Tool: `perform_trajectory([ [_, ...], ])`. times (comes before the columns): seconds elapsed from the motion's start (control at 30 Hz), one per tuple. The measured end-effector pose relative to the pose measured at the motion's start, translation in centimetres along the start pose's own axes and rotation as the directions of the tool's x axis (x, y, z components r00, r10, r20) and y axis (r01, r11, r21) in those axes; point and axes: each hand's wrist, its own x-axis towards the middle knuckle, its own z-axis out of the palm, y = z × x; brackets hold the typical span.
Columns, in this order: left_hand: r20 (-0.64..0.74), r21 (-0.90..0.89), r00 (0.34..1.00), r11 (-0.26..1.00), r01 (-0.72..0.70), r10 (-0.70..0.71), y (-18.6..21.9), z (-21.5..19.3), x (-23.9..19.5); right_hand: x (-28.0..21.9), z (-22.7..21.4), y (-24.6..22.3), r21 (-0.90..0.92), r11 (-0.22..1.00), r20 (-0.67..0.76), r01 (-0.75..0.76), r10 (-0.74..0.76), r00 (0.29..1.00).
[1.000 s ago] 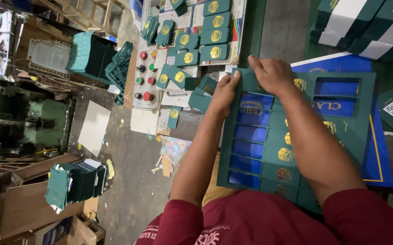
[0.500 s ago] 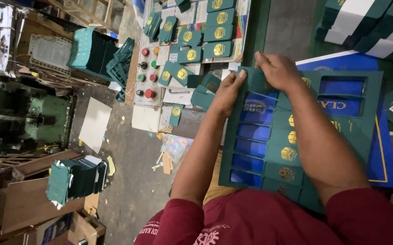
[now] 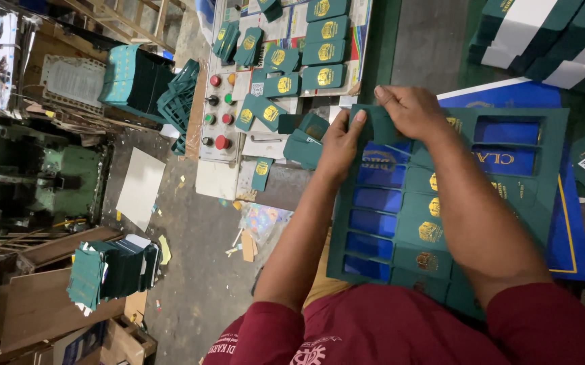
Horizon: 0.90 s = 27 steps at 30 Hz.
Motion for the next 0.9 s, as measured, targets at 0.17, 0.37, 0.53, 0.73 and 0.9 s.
perform_trajectory([
  [0.17,-0.054,0.131,0.999,0.991,0.0,0.007,0.2,0.6,-0.1,-0.7,-0.3,-2.2,0.024,0.993,-0.064,0.119,-0.117,0.991],
  [0.37,-0.094,0.256,0.995,0.967,-0.003,0.028,1.8,2.3,0.1,-0.7,0.4,-0.4,0.114,0.984,-0.136,0.139,-0.123,0.983],
  [0.53,0.082,-0.044,0.984,0.985,0.164,-0.16,1.3,1.9,1.8,-0.7,0.7,1.2,0.359,0.912,-0.148,0.196,-0.152,0.977],
  [0.73,-0.034,0.378,0.998,0.925,-0.038,0.054,0.2,1.7,1.5,-0.9,-1.5,-2.6,0.389,0.908,-0.177,0.154,-0.091,0.98],
  [0.9,0.027,0.227,1.0,0.974,-0.011,0.005,0.2,1.9,1.5,-1.7,-1.2,-2.0,0.482,0.857,-0.148,0.183,-0.127,0.981],
])
